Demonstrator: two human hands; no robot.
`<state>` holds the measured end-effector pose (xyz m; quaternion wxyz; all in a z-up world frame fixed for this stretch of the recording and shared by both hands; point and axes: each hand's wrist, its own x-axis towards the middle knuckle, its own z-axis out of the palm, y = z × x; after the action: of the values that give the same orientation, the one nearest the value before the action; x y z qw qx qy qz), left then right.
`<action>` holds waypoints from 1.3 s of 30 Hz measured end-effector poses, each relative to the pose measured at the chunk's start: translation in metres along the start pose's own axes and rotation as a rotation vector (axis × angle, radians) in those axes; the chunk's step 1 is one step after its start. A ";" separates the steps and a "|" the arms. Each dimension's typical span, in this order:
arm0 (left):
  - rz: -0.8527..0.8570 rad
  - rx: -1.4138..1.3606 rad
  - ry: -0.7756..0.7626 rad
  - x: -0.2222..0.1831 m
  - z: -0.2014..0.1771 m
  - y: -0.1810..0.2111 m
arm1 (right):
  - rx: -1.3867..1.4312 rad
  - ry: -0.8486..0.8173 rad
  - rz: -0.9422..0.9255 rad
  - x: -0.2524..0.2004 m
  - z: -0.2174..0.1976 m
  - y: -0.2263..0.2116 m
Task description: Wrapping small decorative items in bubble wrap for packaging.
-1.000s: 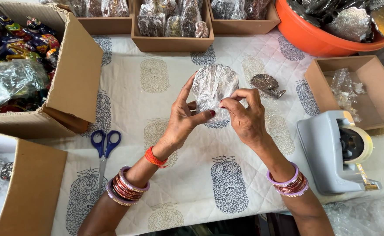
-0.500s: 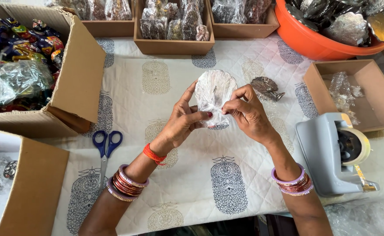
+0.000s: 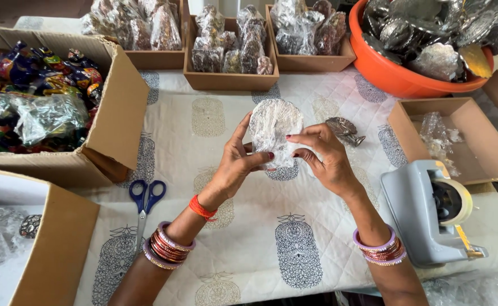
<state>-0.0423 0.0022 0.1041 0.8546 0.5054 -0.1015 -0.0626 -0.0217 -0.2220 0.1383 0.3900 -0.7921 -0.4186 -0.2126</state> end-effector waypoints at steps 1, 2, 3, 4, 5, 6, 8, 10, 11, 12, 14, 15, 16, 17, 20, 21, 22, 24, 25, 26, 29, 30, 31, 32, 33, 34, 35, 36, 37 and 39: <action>0.014 0.015 0.003 0.000 0.001 0.001 | -0.008 -0.023 0.013 0.000 0.000 -0.002; 0.018 0.015 0.002 0.000 0.000 0.000 | -0.010 -0.022 0.009 0.001 0.000 -0.006; 0.037 0.042 0.002 0.000 0.000 0.000 | -0.030 -0.023 -0.006 0.002 0.000 -0.009; 0.056 0.069 0.002 0.000 0.000 -0.001 | -0.048 -0.023 -0.019 0.003 0.000 -0.012; 0.059 0.070 0.001 0.000 -0.001 -0.002 | -0.049 -0.022 -0.022 0.000 -0.001 -0.009; 0.074 0.067 0.001 0.000 -0.002 -0.003 | -0.107 -0.003 -0.020 -0.002 -0.002 -0.006; 0.092 0.064 0.000 0.000 -0.004 -0.002 | -0.165 0.017 -0.020 -0.006 -0.005 0.002; 0.046 0.006 0.031 0.001 -0.005 0.002 | 0.018 0.023 0.062 -0.009 -0.011 0.010; 0.049 0.006 0.031 0.001 -0.004 0.002 | 0.018 0.022 0.059 -0.008 -0.014 0.008; 0.056 0.012 0.043 0.001 -0.004 0.001 | -0.034 0.033 0.053 -0.006 -0.018 0.006; 0.066 0.018 0.056 0.000 -0.003 0.001 | -0.085 0.043 0.043 -0.004 -0.022 -0.001; 0.115 0.108 0.076 0.000 -0.001 0.001 | -0.005 0.103 0.068 -0.004 -0.022 -0.006; 0.161 0.197 0.096 -0.001 0.001 0.000 | 0.075 0.162 0.094 -0.005 -0.024 -0.012; 0.161 0.196 0.096 -0.002 0.002 0.002 | 0.075 0.161 0.094 -0.003 -0.022 -0.014; 0.168 0.261 0.100 -0.006 0.007 0.006 | -0.075 0.115 0.023 0.004 -0.017 -0.029; 0.164 0.281 0.087 -0.008 0.009 0.008 | -0.231 0.086 -0.105 0.010 -0.016 -0.037; 0.161 0.299 0.073 -0.010 0.011 0.011 | -0.389 0.057 -0.232 0.017 -0.016 -0.046; 0.175 0.310 0.063 -0.010 0.011 0.008 | -0.473 -0.010 -0.273 0.024 -0.013 -0.050; 0.189 0.318 0.053 -0.010 0.011 0.006 | -0.557 -0.080 -0.313 0.027 -0.012 -0.051; 0.190 0.314 0.050 -0.012 0.012 0.009 | -0.561 -0.082 -0.313 0.030 -0.012 -0.051; 0.184 0.297 0.016 -0.016 0.016 0.018 | -0.615 -0.104 -0.363 0.034 -0.013 -0.051; 0.162 0.307 0.009 -0.018 0.017 0.021 | -0.586 -0.108 -0.338 0.035 -0.014 -0.051; 0.141 0.316 0.002 -0.019 0.019 0.025 | -0.556 -0.111 -0.312 0.036 -0.015 -0.051; 0.144 0.315 0.003 -0.018 0.016 0.021 | -0.557 -0.112 -0.316 0.038 -0.016 -0.053; 0.141 0.227 -0.017 -0.016 0.014 0.018 | -0.559 -0.111 -0.314 0.040 -0.017 -0.054; 0.137 0.139 -0.038 -0.014 0.012 0.015 | -0.562 -0.109 -0.312 0.042 -0.017 -0.056; 0.140 0.138 -0.039 -0.015 0.013 0.016 | -0.564 -0.109 -0.314 0.043 -0.017 -0.057; 0.132 0.139 -0.042 -0.015 0.014 0.017 | -0.541 -0.099 -0.308 0.044 -0.018 -0.058; 0.124 0.140 -0.045 -0.015 0.015 0.018 | -0.517 -0.089 -0.303 0.045 -0.018 -0.058; 0.148 0.125 -0.047 -0.012 0.013 0.011 | -0.499 -0.094 -0.285 0.046 -0.017 -0.057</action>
<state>-0.0572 -0.0007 0.1186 0.8211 0.5472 -0.1621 -0.0047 -0.0435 -0.1931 0.2043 0.1296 -0.8056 -0.4782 -0.3248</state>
